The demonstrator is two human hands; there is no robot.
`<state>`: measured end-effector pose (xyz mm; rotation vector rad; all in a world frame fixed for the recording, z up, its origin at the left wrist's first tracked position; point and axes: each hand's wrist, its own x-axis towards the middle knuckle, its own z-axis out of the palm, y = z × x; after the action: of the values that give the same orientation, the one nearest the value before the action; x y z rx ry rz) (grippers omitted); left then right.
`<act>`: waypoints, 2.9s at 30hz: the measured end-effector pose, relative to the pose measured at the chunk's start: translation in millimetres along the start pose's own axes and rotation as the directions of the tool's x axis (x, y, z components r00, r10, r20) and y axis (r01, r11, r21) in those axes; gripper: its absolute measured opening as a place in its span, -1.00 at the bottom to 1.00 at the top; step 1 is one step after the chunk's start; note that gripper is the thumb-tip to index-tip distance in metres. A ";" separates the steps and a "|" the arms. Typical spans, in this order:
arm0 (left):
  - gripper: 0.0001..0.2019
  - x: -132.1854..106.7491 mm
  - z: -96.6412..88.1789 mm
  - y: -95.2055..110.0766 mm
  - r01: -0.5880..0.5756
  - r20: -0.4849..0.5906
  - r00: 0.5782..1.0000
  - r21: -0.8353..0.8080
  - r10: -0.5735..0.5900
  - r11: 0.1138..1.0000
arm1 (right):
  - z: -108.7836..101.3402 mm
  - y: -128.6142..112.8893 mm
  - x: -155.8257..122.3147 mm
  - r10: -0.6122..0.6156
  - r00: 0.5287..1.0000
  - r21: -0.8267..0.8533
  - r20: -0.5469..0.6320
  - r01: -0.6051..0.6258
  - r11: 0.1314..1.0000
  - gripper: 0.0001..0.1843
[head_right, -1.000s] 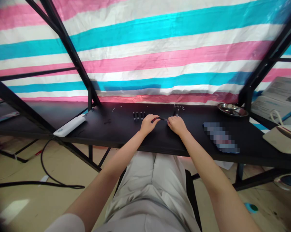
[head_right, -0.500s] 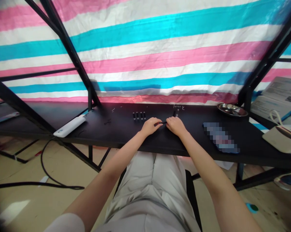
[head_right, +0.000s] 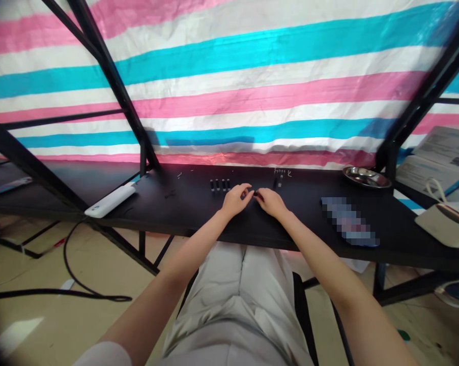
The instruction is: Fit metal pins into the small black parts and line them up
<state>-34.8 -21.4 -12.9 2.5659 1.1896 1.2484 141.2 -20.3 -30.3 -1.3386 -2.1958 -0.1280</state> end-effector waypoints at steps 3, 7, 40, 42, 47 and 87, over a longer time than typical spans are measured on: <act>-0.76 -0.9 -1.8 0.6 -0.004 -0.066 0.998 0.004 0.005 1.000 | 8.7 -4.0 14.0 0.126 0.991 0.188 0.053 -0.133 0.973 -0.85; -0.71 -3.0 -2.8 1.7 -0.034 -0.083 0.996 0.078 0.040 0.996 | 19.3 -8.9 38.4 0.208 0.974 0.305 0.090 -0.226 0.925 -0.91; -0.70 -6.6 -0.9 -5.3 -0.026 -0.117 0.993 0.090 0.036 0.996 | -27.8 7.9 68.3 0.147 0.696 0.107 0.703 -0.309 0.945 -0.61; -0.70 -6.6 -1.3 -4.2 -0.018 -0.103 0.994 0.081 0.026 0.997 | -43.0 21.3 60.7 0.186 0.613 0.061 0.768 -0.360 0.931 -0.66; -0.69 -6.3 -1.5 -2.8 -0.016 -0.079 0.997 0.066 0.021 0.998 | -68.6 67.7 47.3 0.445 0.425 -0.223 0.788 -0.477 0.850 -0.73; -0.78 -1.9 5.7 -16.0 0.023 0.116 0.993 -0.099 -0.011 0.995 | 3.4 -25.8 2.5 0.121 0.978 -0.040 0.172 -0.116 0.992 -0.83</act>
<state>-41.4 -9.9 -23.6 2.5126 1.0950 1.1091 117.1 -29.9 -26.7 -1.5456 -2.2561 0.0024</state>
